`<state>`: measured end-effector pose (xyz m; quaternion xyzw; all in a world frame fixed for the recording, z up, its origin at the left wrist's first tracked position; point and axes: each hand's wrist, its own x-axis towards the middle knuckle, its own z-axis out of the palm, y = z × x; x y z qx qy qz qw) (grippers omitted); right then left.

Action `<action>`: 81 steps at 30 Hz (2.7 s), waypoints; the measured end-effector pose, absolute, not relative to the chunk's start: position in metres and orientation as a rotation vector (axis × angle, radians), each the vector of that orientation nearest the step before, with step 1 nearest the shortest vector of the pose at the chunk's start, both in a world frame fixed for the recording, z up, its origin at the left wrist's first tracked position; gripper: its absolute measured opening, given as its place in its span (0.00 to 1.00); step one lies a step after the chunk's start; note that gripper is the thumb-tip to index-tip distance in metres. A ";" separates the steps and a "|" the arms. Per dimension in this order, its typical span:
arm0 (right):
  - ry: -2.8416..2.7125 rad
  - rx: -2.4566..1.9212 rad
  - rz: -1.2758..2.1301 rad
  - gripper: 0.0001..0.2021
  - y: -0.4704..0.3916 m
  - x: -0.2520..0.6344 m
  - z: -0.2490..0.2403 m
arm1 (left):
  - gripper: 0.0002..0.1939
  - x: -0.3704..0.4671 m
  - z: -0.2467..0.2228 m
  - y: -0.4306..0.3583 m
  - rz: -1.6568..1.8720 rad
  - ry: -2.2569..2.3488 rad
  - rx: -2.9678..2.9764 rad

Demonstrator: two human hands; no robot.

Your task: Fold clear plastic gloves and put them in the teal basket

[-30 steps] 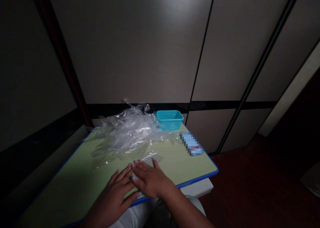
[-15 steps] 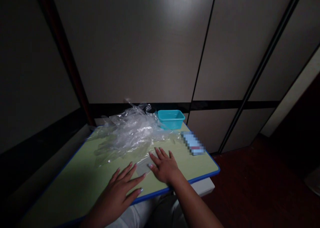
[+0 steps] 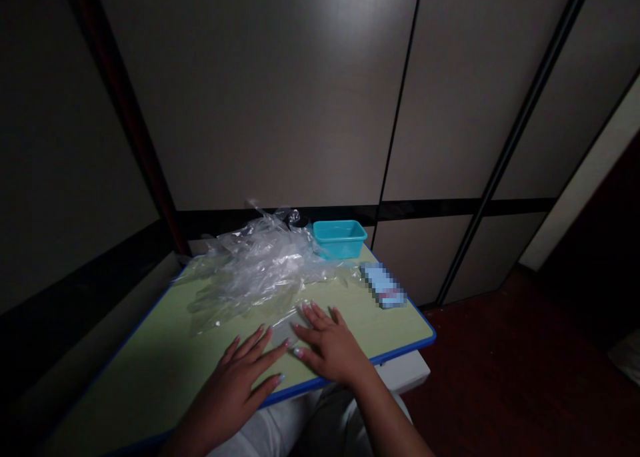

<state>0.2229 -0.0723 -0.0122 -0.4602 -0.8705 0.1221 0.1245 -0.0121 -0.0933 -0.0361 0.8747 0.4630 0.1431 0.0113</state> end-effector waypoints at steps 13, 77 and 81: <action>-2.426 -1.566 0.319 0.26 -0.085 0.222 -0.011 | 0.20 -0.012 -0.034 -0.092 0.417 1.466 2.729; -2.310 -1.803 0.415 0.25 -0.034 0.195 -0.009 | 0.20 -0.014 -0.035 -0.087 0.409 1.465 2.725; -2.234 -1.892 0.399 0.24 -0.027 0.195 -0.014 | 0.20 -0.014 -0.037 -0.086 0.406 1.459 2.739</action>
